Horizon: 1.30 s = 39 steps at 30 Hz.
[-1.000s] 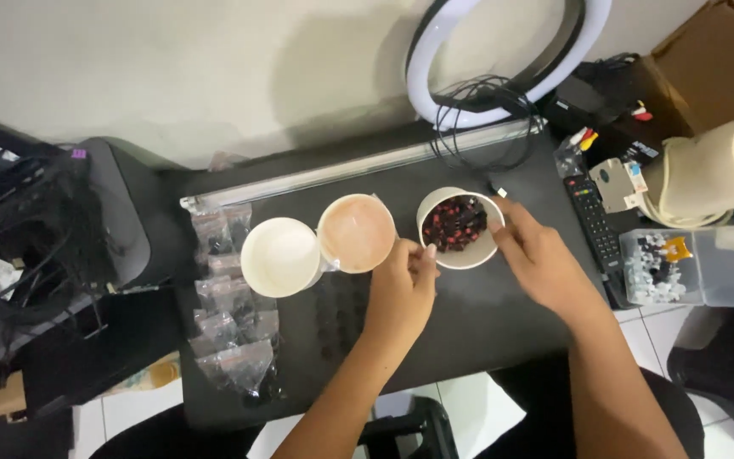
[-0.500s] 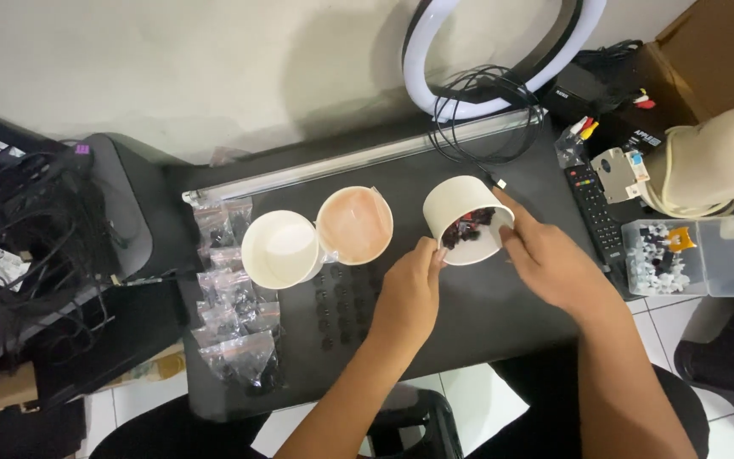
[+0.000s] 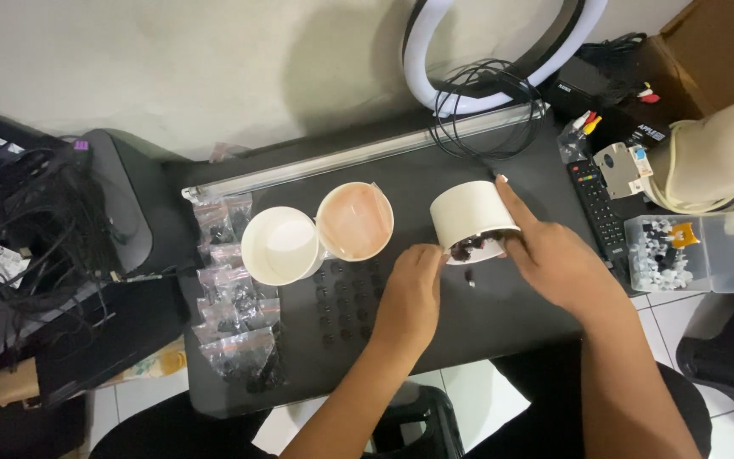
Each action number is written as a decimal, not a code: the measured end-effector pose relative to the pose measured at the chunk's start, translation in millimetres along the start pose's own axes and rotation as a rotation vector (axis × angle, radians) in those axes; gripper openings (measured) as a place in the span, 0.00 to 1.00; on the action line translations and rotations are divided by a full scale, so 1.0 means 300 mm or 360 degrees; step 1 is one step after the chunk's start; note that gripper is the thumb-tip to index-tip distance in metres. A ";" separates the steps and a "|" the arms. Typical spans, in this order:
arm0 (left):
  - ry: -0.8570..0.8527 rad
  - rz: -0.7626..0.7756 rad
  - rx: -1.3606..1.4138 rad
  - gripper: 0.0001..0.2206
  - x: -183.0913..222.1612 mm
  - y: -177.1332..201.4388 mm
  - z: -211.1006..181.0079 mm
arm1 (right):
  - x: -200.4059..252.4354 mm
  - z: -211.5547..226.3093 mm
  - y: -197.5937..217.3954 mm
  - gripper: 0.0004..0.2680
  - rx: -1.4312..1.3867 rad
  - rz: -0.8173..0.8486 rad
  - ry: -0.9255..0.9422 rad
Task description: Sorting and bagging small electronic components, specifically keyboard switches, into plastic bags and bowls.
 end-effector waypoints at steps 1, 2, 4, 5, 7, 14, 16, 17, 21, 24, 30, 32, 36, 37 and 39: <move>0.0000 0.0000 0.0000 0.07 -0.001 -0.001 0.001 | 0.002 0.010 0.008 0.28 0.0000 0.0000 0.0001; 0.0014 0.0015 0.0018 0.07 -0.001 -0.003 0.003 | 0.004 0.018 0.014 0.28 0.0038 0.0027 -0.0008; 0.0028 0.0033 0.0035 0.07 0.006 -0.010 0.009 | 0.009 0.028 0.020 0.28 0.0075 0.0057 -0.0018; 0.0000 0.0021 0.0016 0.06 0.010 -0.014 0.012 | 0.011 0.030 0.021 0.28 0.0089 0.0093 -0.0018; -0.0029 0.0011 -0.0003 0.05 0.013 -0.012 0.007 | 0.013 0.029 0.019 0.28 0.0103 0.0130 -0.0020; -0.0032 0.0045 0.0011 0.05 0.019 -0.010 0.006 | 0.021 0.048 0.031 0.29 0.0144 0.0100 0.0039; -0.0065 0.0034 -0.0015 0.05 0.025 -0.017 0.012 | 0.025 0.064 0.042 0.29 0.0156 0.0126 0.0033; -0.0083 0.0045 -0.0033 0.05 0.029 -0.026 0.018 | 0.027 0.069 0.045 0.29 0.0178 0.0159 0.0019; -0.0076 0.0080 -0.0029 0.05 0.035 -0.037 0.025 | 0.028 0.067 0.036 0.29 0.0239 0.0207 0.0020; -0.0081 0.0092 -0.0069 0.05 0.034 -0.039 0.024 | 0.029 0.077 0.041 0.29 0.0273 0.0197 0.0040; -0.0133 0.0124 -0.0060 0.05 0.020 -0.009 -0.002 | 0.030 0.085 0.041 0.30 0.0208 0.0183 0.0015; -0.0144 0.0126 -0.0068 0.06 0.026 -0.009 -0.005 | 0.030 0.085 0.041 0.30 0.0216 0.0187 0.0015; -0.0149 0.0118 -0.0081 0.06 0.031 -0.030 0.015 | 0.032 0.079 0.027 0.29 0.0223 0.0173 0.0027; -0.0148 0.0119 -0.0082 0.06 0.029 -0.027 0.013 | 0.030 0.077 0.025 0.29 0.0223 0.0174 0.0027; -0.0143 0.0099 -0.0045 0.07 0.024 -0.020 0.007 | 0.028 0.075 0.023 0.29 0.0249 0.0166 0.0054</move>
Point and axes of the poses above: each hand's wrist, its own x-axis away from the middle knuckle, its own y-axis out of the back of the hand, z = x × y, the point moved 3 cm from there along -x, towards the middle knuckle, and after that the axes turned 14 degrees about -z, right-handed, at the moved point
